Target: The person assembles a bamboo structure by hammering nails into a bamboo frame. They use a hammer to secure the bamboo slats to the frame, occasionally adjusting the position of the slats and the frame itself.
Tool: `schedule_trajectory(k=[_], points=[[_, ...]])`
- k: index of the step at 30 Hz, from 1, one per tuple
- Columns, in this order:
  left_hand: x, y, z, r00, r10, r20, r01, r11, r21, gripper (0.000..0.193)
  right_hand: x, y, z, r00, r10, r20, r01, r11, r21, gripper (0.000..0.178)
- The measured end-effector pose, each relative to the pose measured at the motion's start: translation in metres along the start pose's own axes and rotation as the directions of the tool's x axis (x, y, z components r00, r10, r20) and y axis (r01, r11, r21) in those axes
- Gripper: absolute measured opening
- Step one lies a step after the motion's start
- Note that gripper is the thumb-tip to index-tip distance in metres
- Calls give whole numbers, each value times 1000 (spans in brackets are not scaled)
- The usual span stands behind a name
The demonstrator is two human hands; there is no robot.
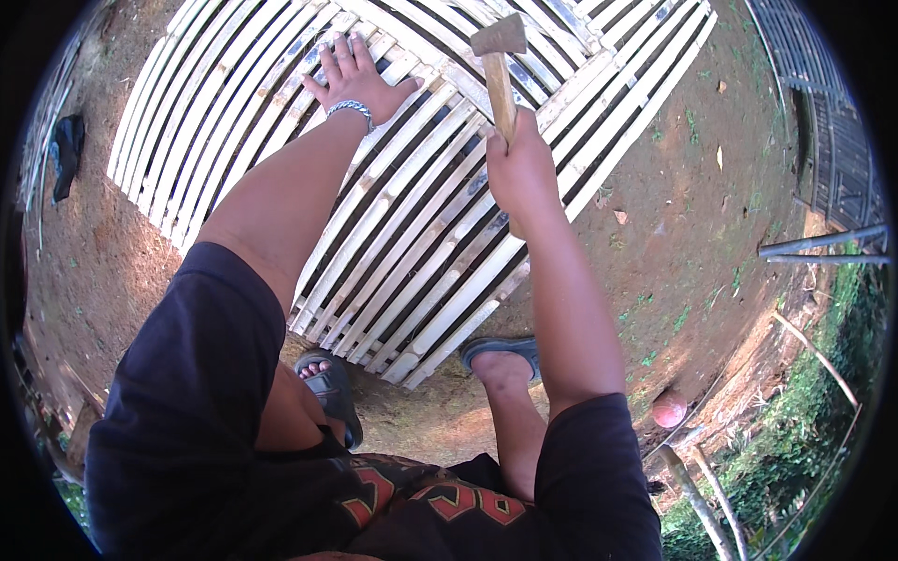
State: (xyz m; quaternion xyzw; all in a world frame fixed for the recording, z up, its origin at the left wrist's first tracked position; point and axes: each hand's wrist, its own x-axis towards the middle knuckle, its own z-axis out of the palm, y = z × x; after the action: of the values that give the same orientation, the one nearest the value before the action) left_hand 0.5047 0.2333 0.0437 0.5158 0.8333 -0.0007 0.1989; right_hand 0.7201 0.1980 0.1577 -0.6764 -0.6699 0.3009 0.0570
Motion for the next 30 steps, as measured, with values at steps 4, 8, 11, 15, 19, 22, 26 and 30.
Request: schedule_trajectory(k=[4, 8, 11, 15, 19, 22, 26, 30], points=[[4, -1, 9, 1000, 20, -8, -20, 1000, 5, 124, -28, 36, 25, 993, 112, -22, -101, 952, 290, 42], [6, -5, 10, 998, 42, -48, -44, 998, -33, 134, -45, 49, 44, 987, 161, -13, -155, 964, 216, 49], [-4, 0, -2, 999, 49, 7, -49, 998, -25, 146, -52, 32, 38, 991, 63, -120, -52, 994, 95, 52], [-1, -2, 2, 999, 42, -1, -41, 999, 32, 153, -36, -3, 20, 970, -83, -230, 107, 990, 93, 49], [-4, 2, 0, 999, 40, -1, -39, 999, 31, 153, -20, -17, 10, 911, -279, -302, 313, 947, 69, 47], [-4, 2, -2, 999, 39, 11, -39, 999, 32, 153, -11, -3, 12, 996, -21, 88, 38, 980, -197, 46], [-5, 0, -2, 999, 33, 6, -33, 999, 17, 154, -12, 13, 8, 976, 50, 212, 30, 932, -360, 45], [-4, 2, -3, 999, 42, 4, -42, 999, 34, 154, -13, 2, 13, 992, -14, 127, 40, 979, -200, 42]])
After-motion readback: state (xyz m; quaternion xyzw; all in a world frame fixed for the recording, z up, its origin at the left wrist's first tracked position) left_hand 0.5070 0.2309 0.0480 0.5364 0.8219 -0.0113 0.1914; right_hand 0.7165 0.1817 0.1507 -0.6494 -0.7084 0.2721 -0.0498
